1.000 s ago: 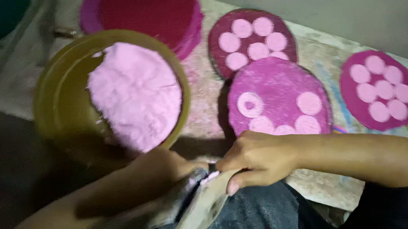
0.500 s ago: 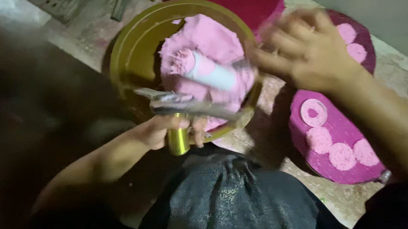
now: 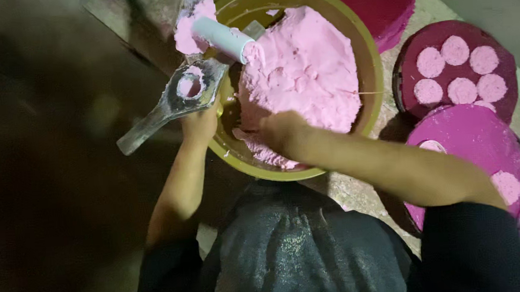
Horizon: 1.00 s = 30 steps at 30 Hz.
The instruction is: The person scoops pink paste from a large basin into a handheld wooden mold, presses it, and releases the formed round disc onto pink circular boards laid out on the worktable. They repeat this fill-press-release cycle, occasionally repositioning the boards and clearing excess paste from the mold.
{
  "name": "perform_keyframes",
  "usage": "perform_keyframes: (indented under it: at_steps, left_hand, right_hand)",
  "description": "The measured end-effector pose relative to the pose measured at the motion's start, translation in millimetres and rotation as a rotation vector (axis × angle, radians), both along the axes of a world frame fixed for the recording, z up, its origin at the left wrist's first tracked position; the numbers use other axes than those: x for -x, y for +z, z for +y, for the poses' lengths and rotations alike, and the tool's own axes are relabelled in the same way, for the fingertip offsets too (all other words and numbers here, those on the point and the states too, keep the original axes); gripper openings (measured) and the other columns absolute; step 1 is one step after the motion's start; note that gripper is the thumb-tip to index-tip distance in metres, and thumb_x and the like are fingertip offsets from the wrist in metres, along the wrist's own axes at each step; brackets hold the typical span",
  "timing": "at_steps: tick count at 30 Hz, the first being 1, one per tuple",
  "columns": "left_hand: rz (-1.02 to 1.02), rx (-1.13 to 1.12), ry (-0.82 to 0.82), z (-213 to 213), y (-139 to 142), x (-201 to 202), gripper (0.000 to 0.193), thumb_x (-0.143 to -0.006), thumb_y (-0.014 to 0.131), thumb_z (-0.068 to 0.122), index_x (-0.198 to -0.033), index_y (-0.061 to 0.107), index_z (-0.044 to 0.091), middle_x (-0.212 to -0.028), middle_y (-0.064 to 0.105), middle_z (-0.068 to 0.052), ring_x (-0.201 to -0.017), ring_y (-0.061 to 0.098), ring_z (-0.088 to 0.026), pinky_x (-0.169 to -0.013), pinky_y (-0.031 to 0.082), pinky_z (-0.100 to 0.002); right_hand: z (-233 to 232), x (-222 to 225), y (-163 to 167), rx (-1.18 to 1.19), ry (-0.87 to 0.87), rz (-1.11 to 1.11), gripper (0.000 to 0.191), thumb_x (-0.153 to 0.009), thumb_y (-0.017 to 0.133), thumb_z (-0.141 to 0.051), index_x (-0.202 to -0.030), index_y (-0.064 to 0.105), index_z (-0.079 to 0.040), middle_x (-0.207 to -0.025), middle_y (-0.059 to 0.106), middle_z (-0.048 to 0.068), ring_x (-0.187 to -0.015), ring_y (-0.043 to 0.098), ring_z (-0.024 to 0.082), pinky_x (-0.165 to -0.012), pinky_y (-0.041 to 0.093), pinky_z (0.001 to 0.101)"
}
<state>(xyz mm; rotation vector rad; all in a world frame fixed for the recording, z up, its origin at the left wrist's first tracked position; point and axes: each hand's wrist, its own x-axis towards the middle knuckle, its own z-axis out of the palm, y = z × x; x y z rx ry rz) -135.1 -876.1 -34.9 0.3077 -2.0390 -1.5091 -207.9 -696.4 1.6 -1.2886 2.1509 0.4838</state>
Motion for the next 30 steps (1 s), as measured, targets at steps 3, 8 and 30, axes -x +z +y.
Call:
perform_keyframes:
  at_steps: [3, 8, 30]
  left_hand:
    - [0.074, 0.010, 0.025, -1.5, -3.2, 2.5, 0.015, -0.099, 0.064, 0.008, -0.111, 0.065, -0.001, -0.106, 0.069, -0.008, -0.097, 0.065, -0.021, -0.085, 0.051, -0.038]
    - [0.038, -0.124, 0.016, -3.8, -4.7, -0.6, 0.012, -0.099, 0.065, 0.009, -0.107, 0.066, 0.000, -0.099, 0.069, -0.008, -0.091, 0.064, -0.022, -0.082, 0.052, -0.038]
    - [-0.157, 0.377, -0.229, 41.8, 54.9, 15.1, 0.031, -0.091, 0.070, 0.017, -0.119, 0.062, 0.006, -0.107, 0.067, -0.011, -0.097, 0.065, -0.027, -0.086, 0.052, -0.040]
  right_hand:
    - [0.2, 15.7, 14.5, 0.115, 0.093, 0.153, 0.024, -0.100, 0.054, -0.018, -0.095, 0.073, -0.004, -0.089, 0.074, 0.016, -0.077, 0.074, 0.028, -0.061, 0.060, 0.0403]
    - [3.3, 15.8, 24.5, 0.021, 0.363, 0.194, 0.020, -0.096, 0.058, -0.012, -0.088, 0.074, -0.004, -0.088, 0.074, 0.016, -0.076, 0.075, 0.028, -0.061, 0.062, 0.0376]
    - [187.0, 31.3, 160.1, 0.624, -0.342, -0.502, 0.035, -0.096, 0.060, -0.018, -0.128, 0.070, -0.008, -0.116, 0.079, 0.014, -0.095, 0.078, 0.027, -0.083, 0.058, 0.0382]
